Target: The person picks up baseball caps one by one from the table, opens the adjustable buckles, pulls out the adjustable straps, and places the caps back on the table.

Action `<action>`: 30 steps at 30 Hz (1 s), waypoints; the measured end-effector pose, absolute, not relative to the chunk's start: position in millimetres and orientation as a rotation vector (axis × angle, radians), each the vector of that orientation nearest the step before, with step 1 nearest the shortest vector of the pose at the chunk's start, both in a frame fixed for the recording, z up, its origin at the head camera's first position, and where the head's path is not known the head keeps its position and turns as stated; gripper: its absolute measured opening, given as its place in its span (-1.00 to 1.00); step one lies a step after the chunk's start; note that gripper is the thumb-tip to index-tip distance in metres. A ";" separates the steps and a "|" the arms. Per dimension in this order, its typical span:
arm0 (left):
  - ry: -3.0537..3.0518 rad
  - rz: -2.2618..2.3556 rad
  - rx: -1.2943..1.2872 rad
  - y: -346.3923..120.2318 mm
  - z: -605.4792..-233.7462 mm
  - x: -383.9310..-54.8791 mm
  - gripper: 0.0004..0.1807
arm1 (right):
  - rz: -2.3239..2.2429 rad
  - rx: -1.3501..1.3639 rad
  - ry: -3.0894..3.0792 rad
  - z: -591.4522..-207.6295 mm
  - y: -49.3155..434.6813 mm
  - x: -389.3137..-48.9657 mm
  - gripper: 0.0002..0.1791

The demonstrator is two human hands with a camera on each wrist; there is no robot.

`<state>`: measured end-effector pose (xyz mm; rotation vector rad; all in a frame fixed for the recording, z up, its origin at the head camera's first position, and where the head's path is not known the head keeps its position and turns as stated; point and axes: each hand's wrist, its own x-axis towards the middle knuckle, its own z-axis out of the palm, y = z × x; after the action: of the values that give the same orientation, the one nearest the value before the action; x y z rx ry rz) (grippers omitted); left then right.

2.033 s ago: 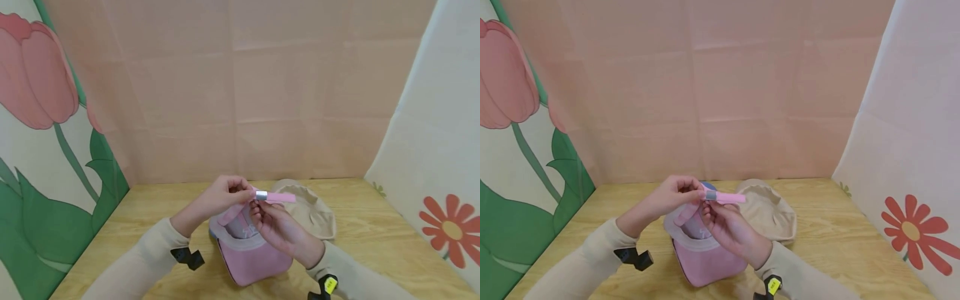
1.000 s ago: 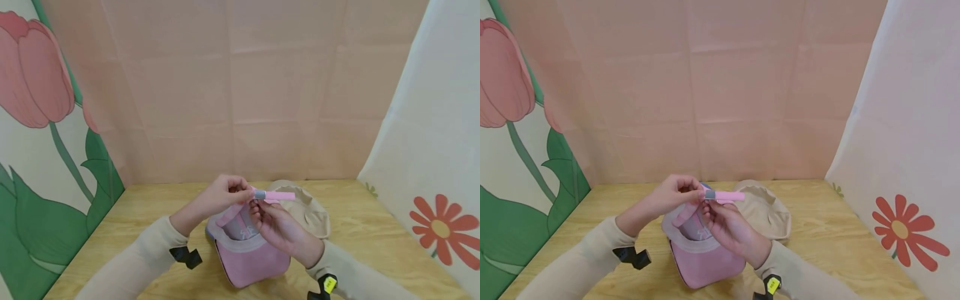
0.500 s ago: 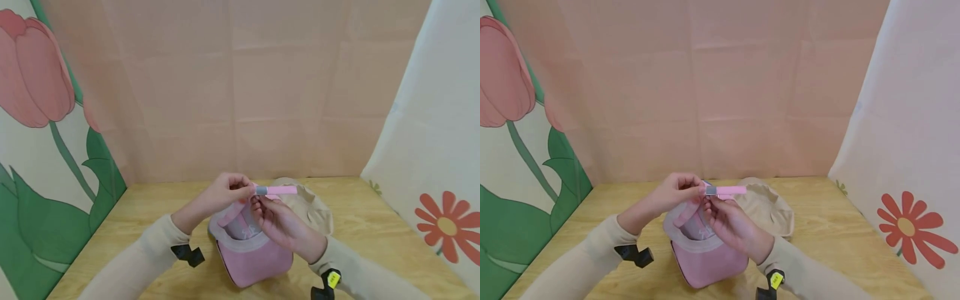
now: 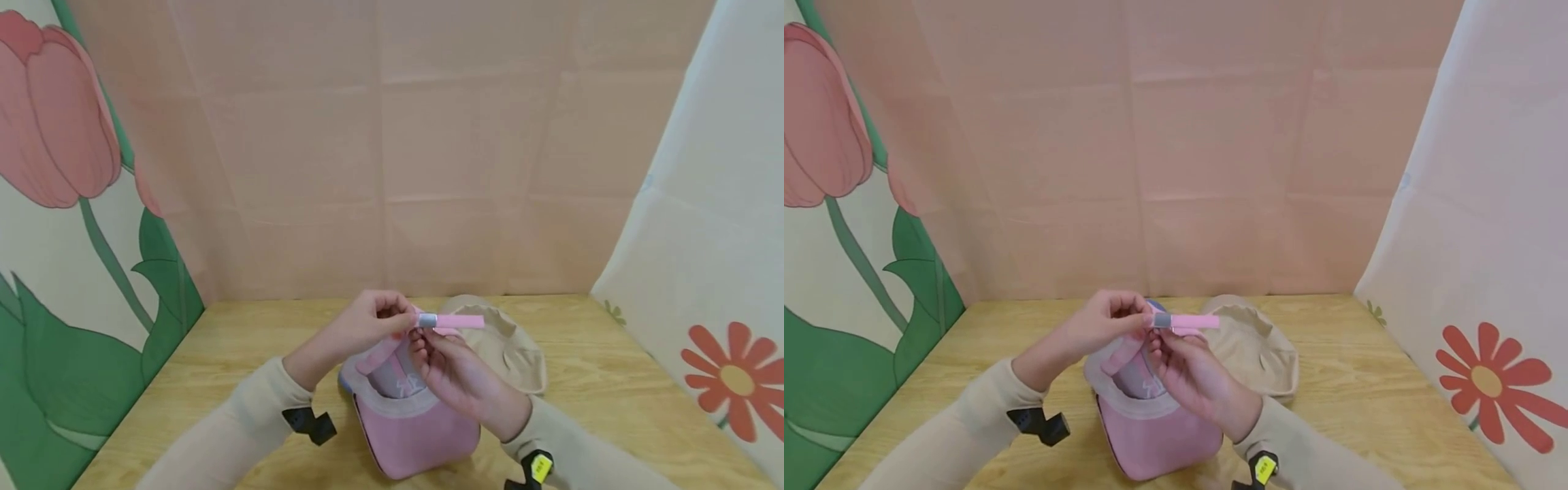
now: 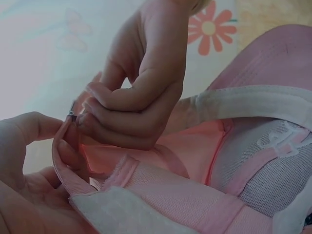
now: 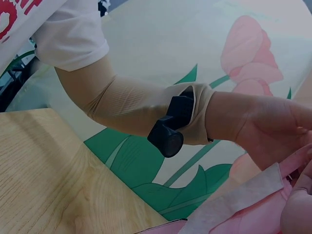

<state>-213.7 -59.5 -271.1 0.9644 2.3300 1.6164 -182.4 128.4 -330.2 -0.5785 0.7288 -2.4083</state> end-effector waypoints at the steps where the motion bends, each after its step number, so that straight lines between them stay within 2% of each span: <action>1: 2.330 1.619 0.974 -59.5 -271.6 -214.0 -0.84 | -2.411 -0.567 0.731 -329.9 128.3 -182.3 -0.64; 19: 2.336 1.594 1.021 -62.9 -272.4 -212.3 -0.84 | -2.422 -0.538 0.753 -329.9 129.1 -181.3 -0.71; 30: 2.361 1.576 0.998 -59.6 -271.9 -211.0 -0.83 | -2.434 -0.526 0.745 -329.2 129.5 -178.6 -0.68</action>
<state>-211.0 -59.6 -271.9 0.9979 2.3607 1.5756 -178.6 129.5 -329.2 -0.5261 0.7447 -2.4339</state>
